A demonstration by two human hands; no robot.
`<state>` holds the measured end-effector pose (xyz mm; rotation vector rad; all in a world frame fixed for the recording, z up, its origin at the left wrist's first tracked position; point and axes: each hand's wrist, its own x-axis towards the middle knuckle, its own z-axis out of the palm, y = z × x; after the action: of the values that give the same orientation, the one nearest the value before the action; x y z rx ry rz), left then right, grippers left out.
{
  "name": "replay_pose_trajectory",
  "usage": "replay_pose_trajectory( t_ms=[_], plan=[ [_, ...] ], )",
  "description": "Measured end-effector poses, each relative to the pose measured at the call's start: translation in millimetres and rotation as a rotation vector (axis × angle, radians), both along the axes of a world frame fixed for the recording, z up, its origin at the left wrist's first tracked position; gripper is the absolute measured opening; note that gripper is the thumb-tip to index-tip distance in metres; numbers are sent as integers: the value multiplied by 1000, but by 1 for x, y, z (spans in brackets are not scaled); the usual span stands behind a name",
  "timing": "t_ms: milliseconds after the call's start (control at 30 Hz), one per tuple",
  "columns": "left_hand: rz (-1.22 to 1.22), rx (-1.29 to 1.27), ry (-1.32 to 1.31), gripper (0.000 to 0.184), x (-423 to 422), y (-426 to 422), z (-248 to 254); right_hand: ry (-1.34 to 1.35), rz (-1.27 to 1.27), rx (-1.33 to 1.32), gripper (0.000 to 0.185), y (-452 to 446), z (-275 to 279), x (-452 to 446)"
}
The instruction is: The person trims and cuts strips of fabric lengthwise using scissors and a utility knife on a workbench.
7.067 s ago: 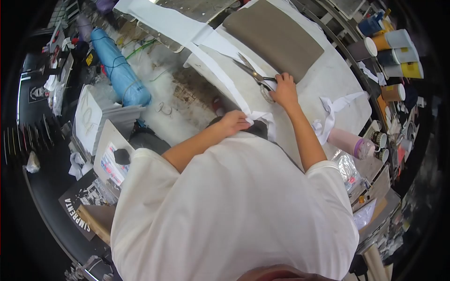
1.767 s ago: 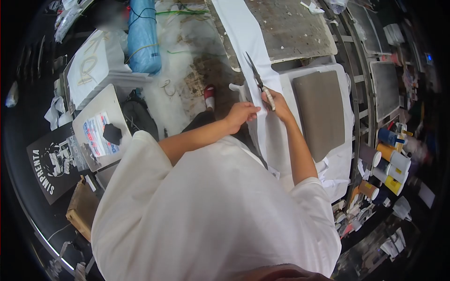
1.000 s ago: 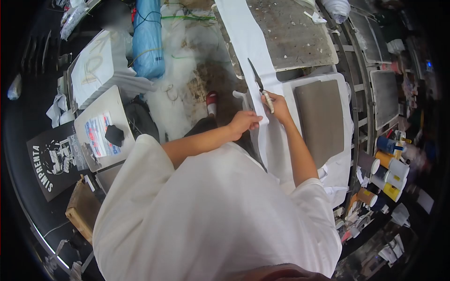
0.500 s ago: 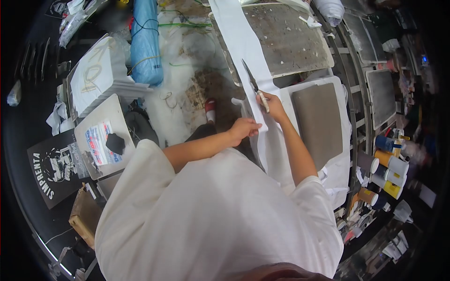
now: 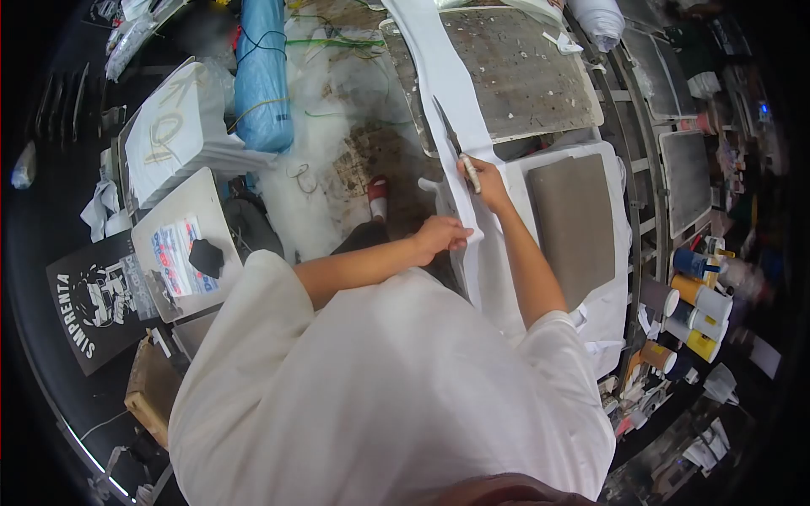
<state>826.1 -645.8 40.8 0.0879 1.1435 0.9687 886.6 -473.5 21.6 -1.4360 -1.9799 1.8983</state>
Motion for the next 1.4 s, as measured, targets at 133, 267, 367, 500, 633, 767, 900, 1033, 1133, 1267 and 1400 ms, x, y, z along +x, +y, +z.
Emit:
replay_pose_trajectory(
  t_ms=[133,267,367,500,633,767,900,1033,1133,1267,1400],
  plan=[
    [-64,3,9,16,-1,-2,-5,58,-12,-43,65,5,-8,-10],
    [-103,4,29,17,-1,-2,-5,60,4,43,65,0,-11,-8],
    [-108,24,4,17,-1,-2,-6,51,18,66,67,1,-13,-9],
    [-85,13,-17,18,-1,-2,-7,14,0,-39,67,10,-9,-19],
    [-110,8,-67,17,-4,-7,-14,19,10,29,66,11,-4,-27],
    [-117,-10,-50,16,-2,-7,-9,38,-5,-29,64,10,-5,-29],
    [-120,-12,-58,17,-2,-6,-13,40,-9,18,59,12,-15,-31],
    [-129,-16,-59,17,-3,-5,-2,95,-24,33,57,21,-21,-43],
    [-136,-3,-60,17,-4,-5,-4,71,-44,-144,60,25,-4,-55],
    [-121,-6,-45,17,-5,-5,-4,50,-57,-108,60,22,-14,-56],
    [-155,-2,-29,18,-4,-5,-6,124,-25,127,57,19,-22,-51]
  ],
)
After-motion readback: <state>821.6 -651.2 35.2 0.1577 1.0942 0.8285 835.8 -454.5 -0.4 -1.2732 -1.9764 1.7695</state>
